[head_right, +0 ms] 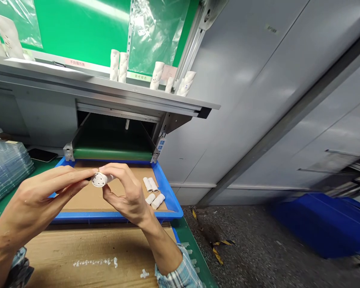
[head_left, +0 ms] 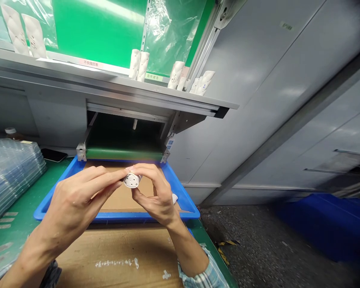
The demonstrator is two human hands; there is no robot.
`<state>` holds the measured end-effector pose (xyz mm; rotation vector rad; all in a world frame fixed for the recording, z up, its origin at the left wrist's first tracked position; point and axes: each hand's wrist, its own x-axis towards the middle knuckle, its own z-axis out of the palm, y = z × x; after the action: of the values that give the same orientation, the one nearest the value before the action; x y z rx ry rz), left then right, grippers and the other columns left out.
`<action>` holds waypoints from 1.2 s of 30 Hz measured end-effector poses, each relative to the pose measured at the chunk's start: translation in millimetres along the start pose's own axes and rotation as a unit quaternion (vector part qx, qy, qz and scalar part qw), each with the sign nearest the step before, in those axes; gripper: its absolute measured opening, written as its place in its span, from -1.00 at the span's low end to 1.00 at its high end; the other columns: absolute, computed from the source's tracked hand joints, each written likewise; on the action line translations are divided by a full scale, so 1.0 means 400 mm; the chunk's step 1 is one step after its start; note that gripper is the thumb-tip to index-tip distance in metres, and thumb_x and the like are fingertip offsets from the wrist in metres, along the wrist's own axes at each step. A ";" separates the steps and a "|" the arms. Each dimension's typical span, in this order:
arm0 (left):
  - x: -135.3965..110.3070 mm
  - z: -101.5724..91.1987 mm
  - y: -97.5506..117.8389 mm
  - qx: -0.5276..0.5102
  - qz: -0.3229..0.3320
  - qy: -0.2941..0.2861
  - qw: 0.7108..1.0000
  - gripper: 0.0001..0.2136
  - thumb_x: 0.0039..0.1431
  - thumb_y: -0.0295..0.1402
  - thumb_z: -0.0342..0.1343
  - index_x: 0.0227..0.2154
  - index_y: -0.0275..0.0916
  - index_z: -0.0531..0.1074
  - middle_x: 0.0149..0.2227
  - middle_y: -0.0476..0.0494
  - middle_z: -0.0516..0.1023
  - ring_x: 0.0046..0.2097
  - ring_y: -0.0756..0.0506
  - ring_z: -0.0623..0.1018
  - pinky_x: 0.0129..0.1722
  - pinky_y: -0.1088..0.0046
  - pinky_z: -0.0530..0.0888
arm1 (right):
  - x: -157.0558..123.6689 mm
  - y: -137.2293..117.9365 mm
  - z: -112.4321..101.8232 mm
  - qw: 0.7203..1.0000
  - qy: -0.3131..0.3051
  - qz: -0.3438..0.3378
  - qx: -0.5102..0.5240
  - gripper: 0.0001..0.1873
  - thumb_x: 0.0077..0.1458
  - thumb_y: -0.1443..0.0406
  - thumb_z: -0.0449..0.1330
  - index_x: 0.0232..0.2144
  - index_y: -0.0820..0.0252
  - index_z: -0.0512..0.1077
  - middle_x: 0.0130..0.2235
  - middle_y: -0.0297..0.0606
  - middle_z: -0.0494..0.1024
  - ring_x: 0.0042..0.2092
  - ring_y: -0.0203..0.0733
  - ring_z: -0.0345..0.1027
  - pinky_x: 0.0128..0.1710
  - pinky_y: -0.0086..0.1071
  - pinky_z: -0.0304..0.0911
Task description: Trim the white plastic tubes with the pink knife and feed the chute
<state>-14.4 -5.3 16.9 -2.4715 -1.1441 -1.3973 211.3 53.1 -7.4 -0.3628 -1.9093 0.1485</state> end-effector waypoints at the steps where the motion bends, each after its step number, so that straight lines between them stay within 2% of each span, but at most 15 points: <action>1: -0.001 0.000 0.000 0.000 -0.001 0.000 1.000 -0.70 0.58 -0.35 0.11 0.24 0.05 0.54 -0.14 0.01 0.65 -0.21 0.00 0.56 -0.16 0.51 0.45 | 0.000 -0.001 0.000 1.000 0.000 0.000 0.000 -0.49 0.27 0.54 0.29 0.17 0.02 0.46 0.05 -0.16 0.66 0.09 -0.08 0.60 0.07 -0.16 0.59; 8: 0.007 0.001 -0.001 -0.022 -0.004 -0.004 1.000 -0.72 0.58 -0.35 0.09 0.21 0.00 0.57 -0.21 0.00 0.61 -0.24 0.02 0.56 -0.20 0.54 0.46 | 0.000 0.003 0.001 1.000 0.003 0.005 0.019 -0.53 0.28 0.50 0.30 0.16 0.03 0.45 0.03 -0.15 0.67 0.09 -0.05 0.61 0.08 -0.14 0.60; 12: 0.020 0.007 0.007 -0.062 -0.036 0.024 0.997 -0.72 0.52 -0.21 0.19 0.20 -0.05 0.58 -0.20 0.01 0.67 -0.28 0.04 0.59 -0.21 0.61 0.51 | -0.010 0.004 0.008 0.999 -0.008 0.012 0.052 -0.46 0.27 0.50 0.30 0.23 0.02 0.43 0.08 -0.15 0.68 0.12 -0.05 0.62 0.18 -0.10 0.58; 14: 0.025 0.009 0.014 -0.112 -0.067 0.000 0.991 -0.71 0.50 -0.16 0.22 0.17 -0.06 0.60 -0.19 0.00 0.71 -0.30 0.04 0.61 -0.24 0.62 0.53 | -0.019 0.003 0.012 0.997 -0.016 0.027 0.073 -0.33 0.28 0.49 0.31 0.36 0.01 0.33 0.14 -0.13 0.67 0.16 -0.06 0.63 0.25 -0.09 0.55; 18: 0.026 0.009 0.021 -0.220 -0.124 -0.083 0.964 -0.71 0.51 -0.16 0.20 0.17 -0.06 0.62 -0.37 0.05 0.68 -0.45 0.06 0.55 -0.41 0.64 0.49 | -0.033 0.005 0.019 0.991 -0.033 0.037 0.127 -0.09 0.33 0.47 0.32 0.55 -0.07 0.06 0.25 -0.12 0.64 0.30 -0.02 0.55 0.36 0.00 0.48; 20: 0.022 0.011 0.021 -0.250 -0.124 -0.092 0.956 -0.74 0.53 -0.20 0.17 0.13 -0.07 0.65 -0.37 0.04 0.69 -0.44 0.05 0.59 -0.41 0.65 0.51 | -0.034 0.011 0.021 0.987 -0.039 0.041 0.149 -0.12 0.39 0.40 0.32 0.56 -0.11 0.05 0.23 -0.14 0.66 0.37 0.00 0.48 0.41 0.09 0.41; 22: 0.017 0.015 0.018 -0.250 -0.097 -0.080 0.960 -0.78 0.53 -0.28 0.15 0.07 -0.09 0.67 -0.32 0.00 0.72 -0.35 0.03 0.67 -0.32 0.65 0.55 | -0.030 0.017 0.023 0.982 -0.036 0.076 0.170 -0.20 0.44 0.26 0.32 0.56 -0.10 0.09 0.34 -0.08 0.57 0.47 0.03 0.35 0.48 0.15 0.30; 24: 0.011 0.023 0.013 -0.215 -0.056 -0.061 0.973 -0.77 0.51 -0.38 0.15 0.08 -0.10 0.66 -0.30 -0.01 0.73 -0.31 0.02 0.69 -0.26 0.63 0.56 | -0.022 0.022 0.022 0.961 -0.029 0.149 0.231 -0.30 0.48 0.08 0.25 0.52 -0.05 0.17 0.48 -0.03 0.39 0.51 0.06 0.26 0.49 0.14 0.27; 25: 0.008 0.028 0.011 -0.188 -0.034 -0.056 0.980 -0.75 0.50 -0.42 0.14 0.10 -0.10 0.65 -0.30 -0.02 0.73 -0.30 0.01 0.69 -0.25 0.62 0.56 | -0.017 0.023 0.021 0.939 -0.032 0.195 0.281 -0.34 0.49 0.00 0.21 0.49 0.00 0.23 0.49 0.02 0.36 0.49 0.09 0.30 0.46 0.14 0.31; 28: -0.001 0.041 0.006 -0.120 0.012 -0.086 0.989 -0.65 0.49 -0.51 0.05 0.14 -0.07 0.62 -0.29 -0.02 0.72 -0.30 0.00 0.67 -0.26 0.59 0.53 | -0.002 0.020 0.015 0.849 -0.052 0.319 0.419 -0.36 0.47 -0.10 0.19 0.37 0.12 0.38 0.27 0.10 0.62 0.24 0.12 0.61 0.25 0.10 0.54; 30: -0.005 0.044 0.006 -0.107 0.013 -0.098 0.989 -0.64 0.53 -0.48 -0.02 0.15 -0.02 0.60 -0.34 0.03 0.67 -0.37 0.02 0.62 -0.30 0.59 0.49 | 0.003 0.017 0.013 0.816 -0.049 0.355 0.453 -0.34 0.38 -0.08 0.32 0.32 0.14 0.42 0.11 0.03 0.71 0.07 0.07 0.71 0.09 -0.04 0.63; 32: -0.006 0.042 0.006 -0.107 -0.030 -0.059 0.992 -0.70 0.58 -0.36 -0.03 0.14 -0.01 0.57 -0.41 0.08 0.60 -0.47 0.04 0.51 -0.40 0.60 0.42 | 0.004 0.015 0.014 0.813 -0.038 0.355 0.460 -0.30 0.30 -0.08 0.41 0.32 0.10 0.43 0.07 -0.06 0.72 -0.02 -0.01 0.72 -0.01 -0.18 0.64; 34: -0.003 0.037 0.005 -0.095 -0.100 0.000 0.990 -0.76 0.57 -0.17 0.05 0.13 -0.04 0.52 -0.50 0.14 0.47 -0.56 0.03 0.38 -0.51 0.58 0.34 | 0.002 0.014 0.018 0.825 -0.036 0.333 0.455 -0.27 0.26 -0.07 0.45 0.34 0.04 0.40 0.05 -0.12 0.71 -0.05 -0.05 0.72 -0.03 -0.21 0.63; 36: 0.002 0.032 0.003 -0.073 -0.155 0.022 0.985 -0.66 0.48 0.00 0.14 0.11 -0.08 0.44 -0.51 0.17 0.43 -0.59 0.02 0.34 -0.54 0.56 0.32 | -0.001 0.014 0.024 0.848 -0.024 0.310 0.429 -0.30 0.25 0.00 0.48 0.33 -0.02 0.40 0.05 -0.17 0.72 -0.02 -0.06 0.70 0.02 -0.17 0.61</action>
<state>-4.5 -0.6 10.4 -2.4194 -1.5202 -1.6605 203.7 58.7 -12.7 -0.3385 -1.5128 1.3983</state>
